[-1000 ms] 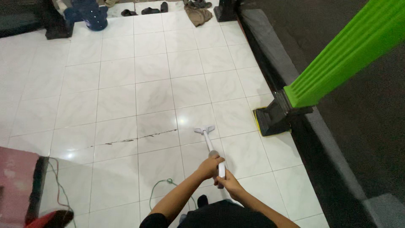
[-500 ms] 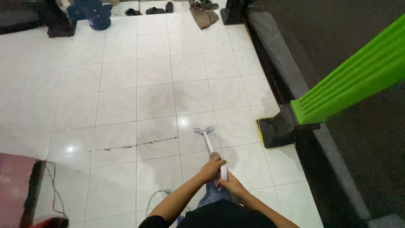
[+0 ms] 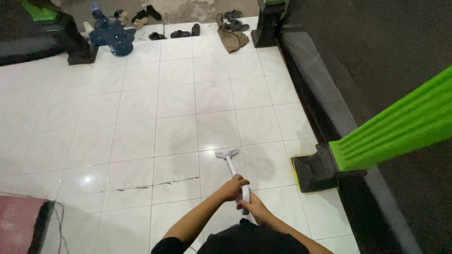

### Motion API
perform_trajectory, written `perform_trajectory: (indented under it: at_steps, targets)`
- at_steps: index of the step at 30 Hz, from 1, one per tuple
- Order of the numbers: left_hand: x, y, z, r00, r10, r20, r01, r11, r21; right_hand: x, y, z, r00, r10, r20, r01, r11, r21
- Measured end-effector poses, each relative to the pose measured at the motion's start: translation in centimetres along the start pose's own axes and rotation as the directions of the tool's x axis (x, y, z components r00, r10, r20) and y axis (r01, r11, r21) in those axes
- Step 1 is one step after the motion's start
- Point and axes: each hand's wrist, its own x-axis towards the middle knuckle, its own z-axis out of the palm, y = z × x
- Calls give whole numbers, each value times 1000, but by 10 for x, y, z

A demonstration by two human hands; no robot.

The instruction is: The person cleans the tiled floor by pushing a vacuum cleaner back and forth across the tiles.

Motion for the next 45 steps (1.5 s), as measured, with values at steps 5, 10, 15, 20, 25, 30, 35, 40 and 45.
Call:
perform_trajectory:
  at_steps: [5, 10, 15, 20, 25, 30, 35, 40, 45]
  targets:
    - [24, -10, -11, 992, -66, 106, 66, 998, -1, 20, -8, -28, 996, 20, 87, -15, 998, -60]
    - [42, -24, -20, 1000, -5, 9, 6, 1000, -16, 44, -25, -20, 995, -66, 74, 67, 998, -15]
    - [60, -37, -41, 1000, -14, -6, 14, 1000, -6, 62, -53, -12, 1000, -6, 28, 4, 998, 57]
    - [81, -41, -74, 1000, -9, -12, 9, 1000, -28, 87, -92, -12, 997, 8, 81, -11, 1000, 29]
    - [126, -78, -111, 999, -35, -32, 35, 999, -8, 150, -122, -8, 1000, 17, 3, -17, 1000, 0]
    - [168, -145, -143, 999, -25, -42, 27, 999, 42, 234, -130, 3, 999, -30, -14, 30, 998, -54]
    - [192, -178, -177, 1000, -7, -16, 7, 1000, -13, 283, -144, 3, 998, 54, -34, -57, 994, -90]
    - [217, -205, -205, 998, 9, 58, -11, 999, 37, 322, -153, 16, 993, 82, -88, -84, 996, -28]
    - [241, -218, -223, 1000, -10, 2, 10, 999, 35, 348, -178, 22, 990, 68, -120, -75, 996, -52]
